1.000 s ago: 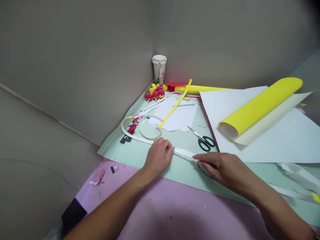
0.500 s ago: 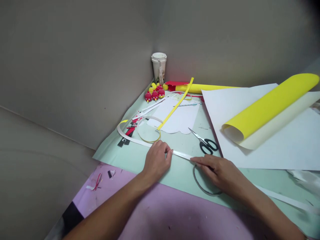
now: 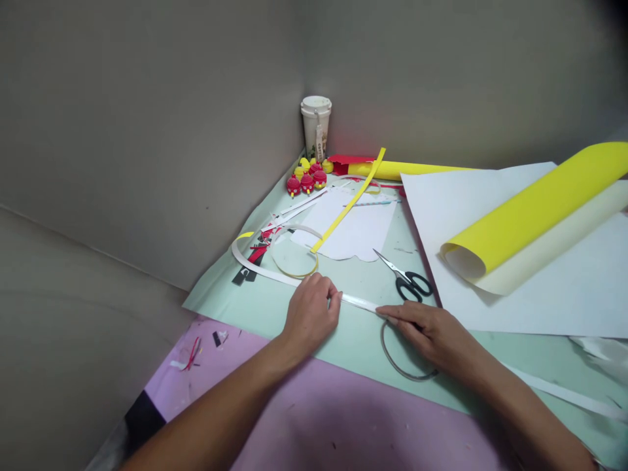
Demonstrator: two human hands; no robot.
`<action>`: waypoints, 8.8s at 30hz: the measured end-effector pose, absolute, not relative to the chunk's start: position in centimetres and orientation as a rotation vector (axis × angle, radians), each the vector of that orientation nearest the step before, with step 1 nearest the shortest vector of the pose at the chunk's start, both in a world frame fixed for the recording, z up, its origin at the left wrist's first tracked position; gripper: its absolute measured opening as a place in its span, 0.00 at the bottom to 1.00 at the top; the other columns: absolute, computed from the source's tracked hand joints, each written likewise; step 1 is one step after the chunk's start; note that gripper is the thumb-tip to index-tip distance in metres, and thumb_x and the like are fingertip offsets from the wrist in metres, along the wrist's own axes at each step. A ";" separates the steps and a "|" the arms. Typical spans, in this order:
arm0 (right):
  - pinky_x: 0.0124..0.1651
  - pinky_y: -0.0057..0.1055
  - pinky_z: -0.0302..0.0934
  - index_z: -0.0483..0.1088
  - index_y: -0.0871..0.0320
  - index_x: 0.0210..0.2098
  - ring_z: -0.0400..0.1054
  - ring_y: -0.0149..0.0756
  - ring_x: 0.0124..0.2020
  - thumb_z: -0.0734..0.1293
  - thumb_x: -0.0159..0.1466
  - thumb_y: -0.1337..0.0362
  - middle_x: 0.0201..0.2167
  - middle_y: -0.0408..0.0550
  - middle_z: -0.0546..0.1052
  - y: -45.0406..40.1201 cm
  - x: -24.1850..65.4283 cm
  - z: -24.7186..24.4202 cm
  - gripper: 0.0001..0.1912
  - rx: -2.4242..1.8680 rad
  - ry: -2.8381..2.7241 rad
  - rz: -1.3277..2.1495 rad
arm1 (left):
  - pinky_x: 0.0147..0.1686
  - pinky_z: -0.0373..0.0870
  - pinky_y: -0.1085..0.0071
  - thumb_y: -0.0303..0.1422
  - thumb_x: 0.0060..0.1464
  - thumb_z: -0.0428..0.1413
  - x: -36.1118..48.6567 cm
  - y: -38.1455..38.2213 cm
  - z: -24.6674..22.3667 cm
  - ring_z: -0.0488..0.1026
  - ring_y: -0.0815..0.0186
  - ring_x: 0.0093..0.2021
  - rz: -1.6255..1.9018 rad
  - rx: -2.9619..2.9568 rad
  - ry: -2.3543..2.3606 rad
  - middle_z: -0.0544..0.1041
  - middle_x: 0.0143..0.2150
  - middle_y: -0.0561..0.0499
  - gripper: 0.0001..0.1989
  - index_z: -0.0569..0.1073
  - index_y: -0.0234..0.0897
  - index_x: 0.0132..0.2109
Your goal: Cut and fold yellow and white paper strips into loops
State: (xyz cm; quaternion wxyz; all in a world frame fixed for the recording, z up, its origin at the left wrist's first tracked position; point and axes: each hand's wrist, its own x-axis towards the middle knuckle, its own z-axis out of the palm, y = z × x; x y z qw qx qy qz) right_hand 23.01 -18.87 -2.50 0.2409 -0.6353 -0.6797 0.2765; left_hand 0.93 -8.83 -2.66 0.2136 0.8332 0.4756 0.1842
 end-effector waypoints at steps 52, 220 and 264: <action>0.50 0.39 0.69 0.76 0.46 0.50 0.75 0.42 0.47 0.59 0.68 0.55 0.49 0.44 0.79 -18.5 23.4 -2.7 0.18 -1.806 -1.866 0.800 | 0.38 0.62 0.65 0.31 0.59 0.52 1.7 -9.2 -2.7 0.66 0.60 0.39 0.421 2.443 1.407 0.70 0.35 0.49 0.08 0.63 0.40 0.31; 0.23 0.29 0.53 0.74 0.46 0.52 0.71 0.36 0.23 0.56 0.68 0.66 0.33 0.49 0.77 -19.9 21.0 0.5 0.20 -2.201 -2.357 0.139 | 0.53 0.60 0.50 0.25 0.62 0.47 3.3 -14.2 -1.7 0.71 0.47 0.54 -0.136 3.279 0.937 0.72 0.54 0.29 0.27 0.59 0.42 0.67; 0.32 0.33 0.57 0.70 0.56 0.53 0.69 0.45 0.42 0.61 0.65 0.62 0.43 0.54 0.74 -16.8 23.0 -1.5 0.18 -2.363 -1.882 -0.142 | 0.29 0.60 0.73 0.30 0.51 0.55 5.6 -9.6 -1.9 0.67 0.67 0.28 0.387 2.032 0.759 0.74 0.28 0.53 0.09 0.79 0.39 0.38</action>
